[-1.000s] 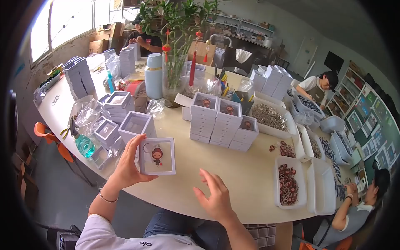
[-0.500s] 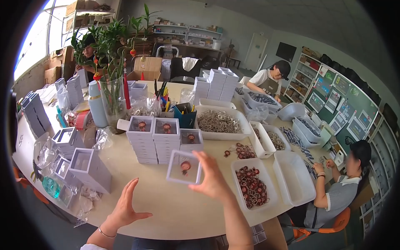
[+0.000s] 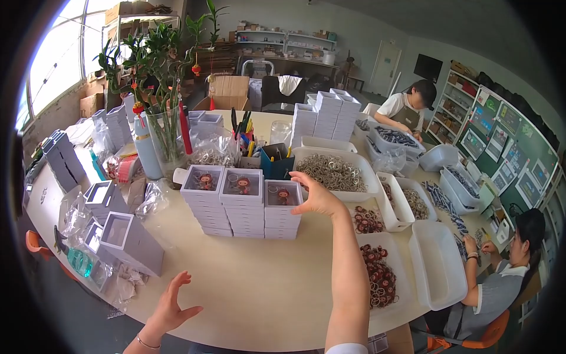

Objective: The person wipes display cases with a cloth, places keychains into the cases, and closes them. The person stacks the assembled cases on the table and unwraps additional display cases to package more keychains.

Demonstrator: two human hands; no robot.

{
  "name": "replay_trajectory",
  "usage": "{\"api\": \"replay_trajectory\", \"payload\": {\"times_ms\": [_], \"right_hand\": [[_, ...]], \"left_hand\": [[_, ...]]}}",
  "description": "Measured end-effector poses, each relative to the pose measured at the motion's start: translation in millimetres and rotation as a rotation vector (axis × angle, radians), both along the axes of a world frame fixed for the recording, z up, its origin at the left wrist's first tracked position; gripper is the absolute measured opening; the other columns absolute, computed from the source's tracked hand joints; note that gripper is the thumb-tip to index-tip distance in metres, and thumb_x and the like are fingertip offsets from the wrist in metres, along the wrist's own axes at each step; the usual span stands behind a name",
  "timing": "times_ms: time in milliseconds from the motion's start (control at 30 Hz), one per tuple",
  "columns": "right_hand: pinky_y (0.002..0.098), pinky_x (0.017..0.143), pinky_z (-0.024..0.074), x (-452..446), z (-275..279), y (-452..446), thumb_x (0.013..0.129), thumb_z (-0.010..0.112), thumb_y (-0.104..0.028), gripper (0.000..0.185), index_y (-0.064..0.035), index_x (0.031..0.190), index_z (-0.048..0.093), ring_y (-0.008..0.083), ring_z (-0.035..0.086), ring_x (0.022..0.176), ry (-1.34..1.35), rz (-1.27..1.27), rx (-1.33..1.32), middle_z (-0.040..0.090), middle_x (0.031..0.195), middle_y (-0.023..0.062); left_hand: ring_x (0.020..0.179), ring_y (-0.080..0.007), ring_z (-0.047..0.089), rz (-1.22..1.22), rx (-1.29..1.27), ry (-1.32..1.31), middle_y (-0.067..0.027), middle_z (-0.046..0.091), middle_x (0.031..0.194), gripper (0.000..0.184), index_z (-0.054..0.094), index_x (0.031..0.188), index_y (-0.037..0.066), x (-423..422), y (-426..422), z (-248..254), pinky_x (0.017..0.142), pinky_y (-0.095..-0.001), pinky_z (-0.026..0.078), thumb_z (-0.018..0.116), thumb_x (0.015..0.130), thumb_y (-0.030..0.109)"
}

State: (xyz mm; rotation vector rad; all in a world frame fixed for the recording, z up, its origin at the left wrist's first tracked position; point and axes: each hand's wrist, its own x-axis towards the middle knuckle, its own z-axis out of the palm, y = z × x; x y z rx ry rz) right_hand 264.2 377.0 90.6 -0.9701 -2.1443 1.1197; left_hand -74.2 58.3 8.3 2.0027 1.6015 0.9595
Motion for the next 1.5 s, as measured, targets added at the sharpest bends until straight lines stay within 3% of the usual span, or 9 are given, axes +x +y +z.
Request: {"api": "replay_trajectory", "payload": {"times_ms": [333,433,567,800,900,1033,1233,1267,1500], "right_hand": [[0.0357,0.114,0.0249,-0.3,-3.4,1.1,0.052,0.086,-0.006,0.106,-0.007,0.144,0.034,0.0259,0.034,0.138,0.044,0.023,-0.035,0.04,0.147,0.0153],[0.035,0.114,0.0239,-2.6,8.7,-17.0,0.054,0.086,-0.01,0.105,-0.0058,0.145,0.034,0.0267,0.033,0.139,-0.046,-0.115,0.194,0.04,0.147,0.0161],[0.0496,0.112,0.023,-9.1,15.6,-60.5,0.064,0.085,-0.021,0.094,-0.0058,0.143,0.037,0.0285,0.034,0.138,0.26,-0.286,0.216,0.04,0.147,0.0148],[0.0447,0.104,0.0374,-39.6,-2.6,-161.1,0.068,0.084,-0.024,0.08,-0.0019,0.135,0.047,0.0292,0.05,0.125,0.164,-0.267,0.36,0.054,0.133,0.0149],[0.0438,0.1,0.0409,-55.4,-9.9,-201.0,0.069,0.083,-0.022,0.075,-0.0023,0.133,0.049,0.0285,0.053,0.121,0.14,-0.267,0.367,0.056,0.13,0.0138],[0.0423,0.098,0.0432,-86.0,-21.7,-251.0,0.071,0.082,-0.017,0.069,-0.003,0.131,0.051,0.028,0.056,0.117,0.261,-0.154,0.258,0.057,0.129,0.0126],[0.0439,0.106,0.0346,-107.0,-33.3,-294.4,0.077,0.081,-0.027,0.092,-0.0033,0.147,0.026,0.0289,0.041,0.133,0.632,0.081,-0.101,0.037,0.147,0.0159],[0.0459,0.111,0.0274,-105.5,-32.8,-299.8,0.077,0.08,-0.031,0.101,-0.0031,0.15,0.015,0.0302,0.031,0.139,0.655,0.108,-0.209,0.026,0.151,0.0192],[0.0469,0.113,0.0224,-89.1,-41.7,-330.3,0.072,0.082,-0.02,0.104,-0.0033,0.149,0.014,0.0301,0.029,0.139,0.782,-0.094,-0.305,0.03,0.146,0.0212]], "left_hand": [[0.119,-0.0343,0.051,-0.032,-0.025,-0.029,-0.0209,0.047,0.131,0.089,0.027,0.142,0.002,-2.8,-7.5,5.2,0.093,-0.042,0.047,0.081,0.074,0.022],[0.125,-0.0352,0.045,0.222,0.217,0.11,-0.0193,0.042,0.137,0.097,0.028,0.143,0.006,-13.4,-11.8,20.9,0.103,-0.0426,0.039,0.085,0.066,0.018],[0.131,-0.0371,0.037,0.96,0.654,0.407,-0.0229,0.038,0.139,0.096,0.03,0.142,0.004,-50.1,6.0,55.5,0.109,-0.0428,0.031,0.085,0.064,0.016],[0.127,-0.0352,0.04,0.986,0.538,-0.069,-0.0185,0.043,0.131,0.1,0.028,0.141,0.0,-85.0,27.1,44.8,0.107,-0.0433,0.033,0.085,0.06,0.015],[0.128,-0.0336,0.039,0.852,0.703,-0.095,-0.0179,0.042,0.131,0.098,0.03,0.139,0.0,-83.4,20.4,46.1,0.108,-0.0416,0.031,0.085,0.059,0.016],[0.129,-0.0308,0.038,0.292,0.803,-0.413,-0.0178,0.037,0.136,0.103,0.023,0.141,0.003,-47.5,1.5,47.7,0.11,-0.041,0.028,0.085,0.06,0.018],[0.125,-0.027,0.042,-0.117,0.153,-1.113,-0.0176,0.041,0.133,0.106,0.025,0.141,0.005,22.1,-25.8,38.5,0.105,-0.0389,0.035,0.087,0.058,0.026],[0.124,-0.027,0.043,-0.138,0.085,-1.134,-0.0176,0.042,0.133,0.105,0.026,0.141,0.005,26.4,-26.8,32.5,0.105,-0.039,0.034,0.086,0.058,0.027],[0.125,-0.0279,0.045,-0.228,-0.105,-1.163,-0.0176,0.046,0.134,0.104,0.032,0.141,0.005,54.9,-33.1,23.8,0.108,-0.0399,0.033,0.087,0.057,0.036]]}}
